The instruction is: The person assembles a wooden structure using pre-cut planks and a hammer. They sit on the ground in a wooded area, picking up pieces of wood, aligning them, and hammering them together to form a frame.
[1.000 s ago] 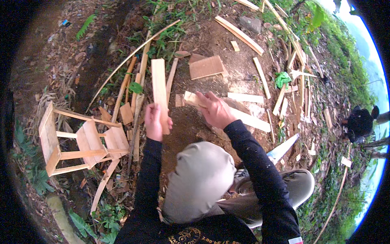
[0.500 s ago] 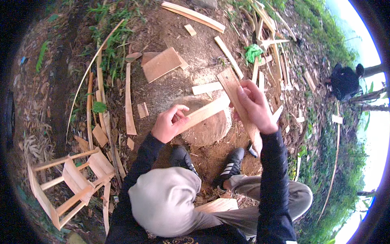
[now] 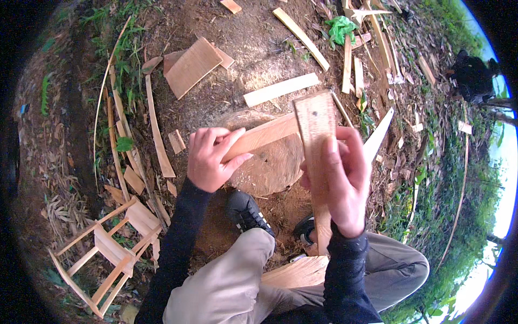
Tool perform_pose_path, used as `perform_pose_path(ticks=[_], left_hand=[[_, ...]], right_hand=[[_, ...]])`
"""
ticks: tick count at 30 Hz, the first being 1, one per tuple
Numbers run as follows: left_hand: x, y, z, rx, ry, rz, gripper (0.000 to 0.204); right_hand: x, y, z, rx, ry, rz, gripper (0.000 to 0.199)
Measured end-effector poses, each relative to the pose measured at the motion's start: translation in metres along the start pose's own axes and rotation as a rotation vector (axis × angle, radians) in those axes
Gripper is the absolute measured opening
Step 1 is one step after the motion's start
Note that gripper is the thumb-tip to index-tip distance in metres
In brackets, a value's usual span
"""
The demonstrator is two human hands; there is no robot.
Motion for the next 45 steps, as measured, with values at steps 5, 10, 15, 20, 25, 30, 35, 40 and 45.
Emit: perform_pose_path(ticks=[5,10,15,20,25,30,35,40,45], left_hand=[[-0.003,-0.004,-0.036,0.156,0.046,-0.162,0.055],[-0.016,0.027,-0.037,0.373,0.22,-0.379,0.025],[0.003,0.033,-0.022,0.286,0.022,-0.26,0.043],[-0.007,0.032,-0.005,0.241,-0.011,-0.271,0.05],[-0.011,0.03,-0.003,0.231,0.065,-0.295,0.047],[-0.015,0.033,-0.001,0.273,0.109,-0.308,0.044],[-0.018,0.032,-0.002,0.284,0.143,-0.316,0.044],[-0.019,0.034,0.001,0.278,0.165,-0.321,0.044],[-0.022,0.034,-0.001,0.293,0.199,-0.344,0.049]], right_hand=[[0.047,0.014,-0.009,-0.036,0.078,-0.016,0.022],[0.086,0.025,0.011,-0.098,0.038,0.261,0.026],[0.105,0.018,0.021,-0.046,0.277,-0.021,0.027],[0.086,0.023,0.035,0.055,0.644,-0.266,0.024],[0.089,0.019,0.038,0.088,0.699,-0.294,0.023],[0.105,0.016,0.035,0.062,0.644,-0.197,0.024],[0.104,0.018,0.037,0.09,0.619,-0.219,0.025],[0.102,0.019,0.037,0.11,0.653,-0.27,0.025],[0.101,0.018,0.039,0.102,0.661,-0.263,0.025]])
Point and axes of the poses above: each hand's wrist, its own y-axis away from the middle knuckle, its own z-axis out of the palm, x = y × z, the point moved 6 cm from there along -y, towards the middle knuckle, and after that the axes turned 11 degrees about x, right-handed, at the moved point
